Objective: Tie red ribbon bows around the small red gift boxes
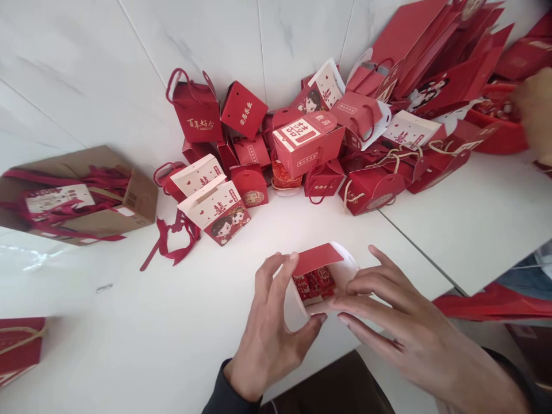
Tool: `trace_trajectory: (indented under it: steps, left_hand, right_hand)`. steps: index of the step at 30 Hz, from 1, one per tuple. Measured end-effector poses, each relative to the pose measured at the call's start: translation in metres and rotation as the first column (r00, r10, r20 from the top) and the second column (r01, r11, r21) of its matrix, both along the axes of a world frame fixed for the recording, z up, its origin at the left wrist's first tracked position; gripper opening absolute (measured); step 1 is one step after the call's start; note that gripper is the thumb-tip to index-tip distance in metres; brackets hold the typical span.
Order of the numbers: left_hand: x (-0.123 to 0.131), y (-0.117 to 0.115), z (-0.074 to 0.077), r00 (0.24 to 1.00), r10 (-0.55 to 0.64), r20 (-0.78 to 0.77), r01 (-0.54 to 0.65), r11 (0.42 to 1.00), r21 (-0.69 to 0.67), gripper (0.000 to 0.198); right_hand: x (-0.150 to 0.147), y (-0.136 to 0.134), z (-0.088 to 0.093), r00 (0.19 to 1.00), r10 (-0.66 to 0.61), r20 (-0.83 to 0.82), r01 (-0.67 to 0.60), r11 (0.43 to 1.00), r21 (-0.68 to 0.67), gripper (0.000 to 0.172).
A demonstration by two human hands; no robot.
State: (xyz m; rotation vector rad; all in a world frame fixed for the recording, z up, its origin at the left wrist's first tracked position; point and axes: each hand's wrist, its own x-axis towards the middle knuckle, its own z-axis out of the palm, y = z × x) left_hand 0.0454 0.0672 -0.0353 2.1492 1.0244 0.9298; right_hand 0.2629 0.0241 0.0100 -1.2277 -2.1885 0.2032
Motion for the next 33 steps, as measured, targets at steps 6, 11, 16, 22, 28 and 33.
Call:
trace_trajectory:
  steps: [6,11,16,22,28,33]
  left_hand:
    - [-0.004,-0.004,0.001,0.998,-0.009,-0.064,0.009,1.000,-0.015,0.072]
    - [-0.005,-0.003,0.003,0.990,0.011,-0.140,-0.009,1.000,0.016,0.063]
    - [-0.005,-0.003,0.006,0.983,0.060,-0.173,-0.047,0.996,0.081,0.052]
    - [0.002,-0.003,-0.001,0.971,0.186,-0.153,-0.172,0.980,0.102,0.046]
    - [-0.012,0.001,-0.005,0.950,0.285,-0.129,-0.234,0.921,0.310,0.048]
    - [-0.041,0.009,-0.006,0.878,0.473,-0.075,-0.386,0.792,0.473,0.051]
  right_hand:
    - [0.008,-0.008,-0.001,0.999,0.042,-0.010,-0.042,0.999,-0.034,0.028]
    - [0.012,-0.008,-0.003,0.997,0.072,-0.025,-0.073,0.996,-0.044,0.026]
    - [0.012,-0.001,-0.005,1.000,0.001,-0.031,-0.001,1.000,-0.016,0.030]
    - [0.009,0.006,-0.006,0.977,-0.205,-0.063,0.203,0.978,-0.038,0.027]
    - [0.067,0.070,-0.018,0.814,-0.576,-0.071,0.580,0.807,0.110,0.034]
    - [0.137,0.127,-0.023,0.810,-0.586,0.013,0.586,0.810,0.012,0.055]
